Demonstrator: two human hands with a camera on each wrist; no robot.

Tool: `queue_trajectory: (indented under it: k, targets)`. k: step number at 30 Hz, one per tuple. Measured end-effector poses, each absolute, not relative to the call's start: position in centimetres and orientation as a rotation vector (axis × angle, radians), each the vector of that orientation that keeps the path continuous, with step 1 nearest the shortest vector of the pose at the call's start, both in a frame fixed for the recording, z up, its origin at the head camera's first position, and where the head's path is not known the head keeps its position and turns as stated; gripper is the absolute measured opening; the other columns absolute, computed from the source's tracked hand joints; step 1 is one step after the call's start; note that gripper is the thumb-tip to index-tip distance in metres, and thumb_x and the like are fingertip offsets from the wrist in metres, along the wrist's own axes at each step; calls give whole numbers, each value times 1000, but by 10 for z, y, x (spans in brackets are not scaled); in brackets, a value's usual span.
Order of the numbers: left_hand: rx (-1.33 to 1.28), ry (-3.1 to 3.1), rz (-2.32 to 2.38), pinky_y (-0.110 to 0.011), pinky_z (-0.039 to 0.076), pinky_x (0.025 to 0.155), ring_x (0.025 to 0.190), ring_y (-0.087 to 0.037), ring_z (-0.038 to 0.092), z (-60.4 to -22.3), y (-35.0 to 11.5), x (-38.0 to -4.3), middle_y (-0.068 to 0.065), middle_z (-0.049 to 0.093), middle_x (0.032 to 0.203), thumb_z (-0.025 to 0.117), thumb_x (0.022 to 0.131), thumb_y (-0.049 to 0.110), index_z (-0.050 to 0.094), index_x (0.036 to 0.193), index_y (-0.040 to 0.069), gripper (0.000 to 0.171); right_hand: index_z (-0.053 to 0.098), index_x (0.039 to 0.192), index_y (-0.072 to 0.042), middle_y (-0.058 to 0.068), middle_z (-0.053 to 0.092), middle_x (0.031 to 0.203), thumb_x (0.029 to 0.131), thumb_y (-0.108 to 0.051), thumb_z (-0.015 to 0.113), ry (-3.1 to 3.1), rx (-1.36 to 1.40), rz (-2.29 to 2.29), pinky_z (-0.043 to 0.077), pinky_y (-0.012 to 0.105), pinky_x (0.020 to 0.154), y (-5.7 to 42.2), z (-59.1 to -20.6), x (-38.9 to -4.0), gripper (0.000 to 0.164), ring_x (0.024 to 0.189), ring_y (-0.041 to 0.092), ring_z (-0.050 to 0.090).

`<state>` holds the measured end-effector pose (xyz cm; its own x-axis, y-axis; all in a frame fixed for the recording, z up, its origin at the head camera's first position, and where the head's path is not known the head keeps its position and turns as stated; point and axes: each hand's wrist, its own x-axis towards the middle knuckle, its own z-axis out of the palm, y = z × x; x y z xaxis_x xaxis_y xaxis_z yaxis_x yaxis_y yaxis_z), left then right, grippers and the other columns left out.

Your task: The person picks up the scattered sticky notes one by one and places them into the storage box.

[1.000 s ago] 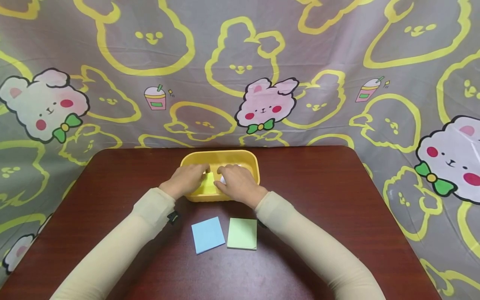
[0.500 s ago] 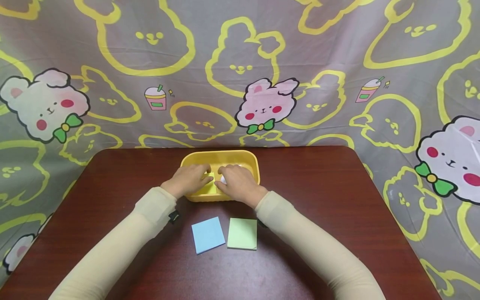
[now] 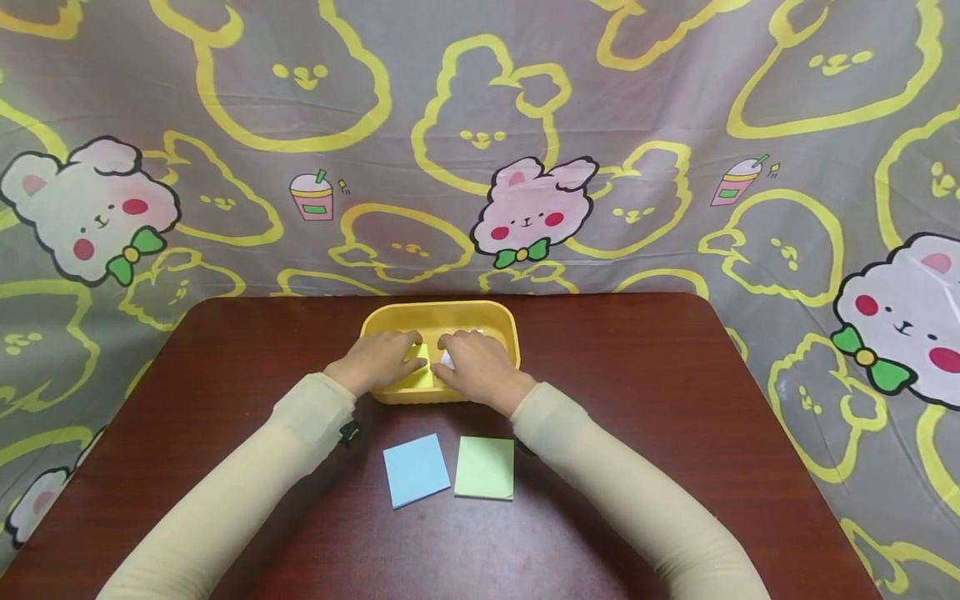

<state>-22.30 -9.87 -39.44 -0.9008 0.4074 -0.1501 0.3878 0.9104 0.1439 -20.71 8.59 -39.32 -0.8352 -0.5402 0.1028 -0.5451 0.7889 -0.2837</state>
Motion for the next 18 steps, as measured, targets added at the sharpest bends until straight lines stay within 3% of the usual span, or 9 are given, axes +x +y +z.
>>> queue_trajectory:
  k: [7, 18]
  targets:
    - [607, 2902, 148, -46, 48, 79, 101, -29, 59, -392, -99, -221, -11, 64, 114, 52, 93, 39, 53, 131, 8, 49, 65, 113, -6, 4, 68, 99, 88, -41, 57, -2951, 894, 477, 49, 34, 79, 87, -394, -207, 44, 85, 14, 60]
    - [669, 2963, 137, -45, 48, 76, 95, -28, 61, -390, -98, -213, -9, 65, 107, 52, 92, 41, 57, 124, 10, 45, 65, 113, -7, 3, 68, 104, 87, -41, 59, -2874, 920, 566, 48, 35, 83, 95, -395, -200, 43, 92, 16, 61]
